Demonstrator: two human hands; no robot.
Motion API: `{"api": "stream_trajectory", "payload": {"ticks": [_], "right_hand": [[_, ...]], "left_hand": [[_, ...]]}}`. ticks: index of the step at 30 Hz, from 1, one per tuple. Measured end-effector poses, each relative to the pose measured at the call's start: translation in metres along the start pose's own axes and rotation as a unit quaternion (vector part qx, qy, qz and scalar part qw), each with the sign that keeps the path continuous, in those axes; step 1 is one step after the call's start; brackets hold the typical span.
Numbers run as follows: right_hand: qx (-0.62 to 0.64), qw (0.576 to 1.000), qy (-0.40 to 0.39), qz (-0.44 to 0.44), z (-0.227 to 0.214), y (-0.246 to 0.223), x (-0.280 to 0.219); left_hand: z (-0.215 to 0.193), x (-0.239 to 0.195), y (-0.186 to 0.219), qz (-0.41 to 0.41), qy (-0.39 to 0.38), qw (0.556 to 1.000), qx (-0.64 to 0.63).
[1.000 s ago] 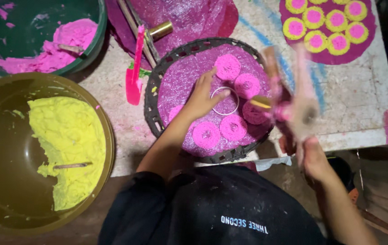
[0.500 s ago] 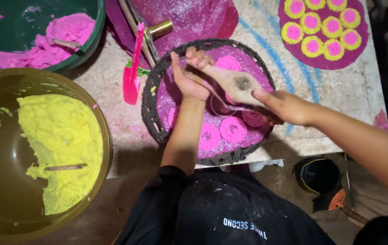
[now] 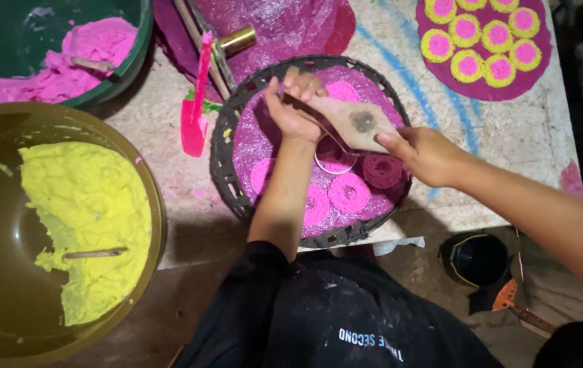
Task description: The person scoops pink and yellow powders into a wooden mold, presses them into a tray, and uses a metal ring to cut and shape the mixture into round discs. The person repeats this process to create multiple layered discs.
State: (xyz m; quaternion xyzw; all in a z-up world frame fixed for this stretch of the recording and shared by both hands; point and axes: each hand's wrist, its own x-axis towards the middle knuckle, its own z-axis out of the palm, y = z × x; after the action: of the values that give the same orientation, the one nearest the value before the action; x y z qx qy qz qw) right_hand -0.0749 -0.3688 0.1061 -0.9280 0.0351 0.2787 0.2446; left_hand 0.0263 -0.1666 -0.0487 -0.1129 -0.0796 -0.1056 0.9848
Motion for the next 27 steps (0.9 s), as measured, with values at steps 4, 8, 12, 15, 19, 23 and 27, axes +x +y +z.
{"api": "stream_trajectory", "payload": {"ticks": [4, 8, 12, 15, 19, 23, 27], "right_hand": [[0.029, 0.999, 0.035, -0.023, 0.015, -0.005, 0.007], [0.036, 0.998, 0.009, -0.043, 0.028, -0.012, 0.014], [0.059, 0.997, -0.056, 0.011, 0.030, -0.013, 0.012], [0.035, 0.996, -0.071, 0.049, 0.017, -0.008, 0.009], [-0.048, 0.998, -0.001, 0.029, 0.002, 0.003, 0.009], [-0.019, 0.994, 0.092, -0.058, 0.001, 0.010, 0.017], [0.028, 0.989, 0.127, -0.073, 0.005, 0.017, 0.019]], "left_hand": [[0.007, 0.010, 0.018, 0.011, -0.031, 0.997, 0.069], [0.014, 0.007, 0.035, 0.020, -0.007, 0.996, 0.091], [0.006, -0.009, 0.036, 0.040, 0.040, 0.994, 0.095], [-0.005, -0.014, 0.020, 0.045, 0.096, 0.991, 0.080], [-0.022, -0.002, -0.002, 0.035, 0.059, 0.998, 0.016], [-0.023, 0.019, 0.006, 0.001, -0.019, 0.999, 0.037], [-0.008, 0.005, 0.034, -0.048, 0.103, 0.956, 0.271]]}}
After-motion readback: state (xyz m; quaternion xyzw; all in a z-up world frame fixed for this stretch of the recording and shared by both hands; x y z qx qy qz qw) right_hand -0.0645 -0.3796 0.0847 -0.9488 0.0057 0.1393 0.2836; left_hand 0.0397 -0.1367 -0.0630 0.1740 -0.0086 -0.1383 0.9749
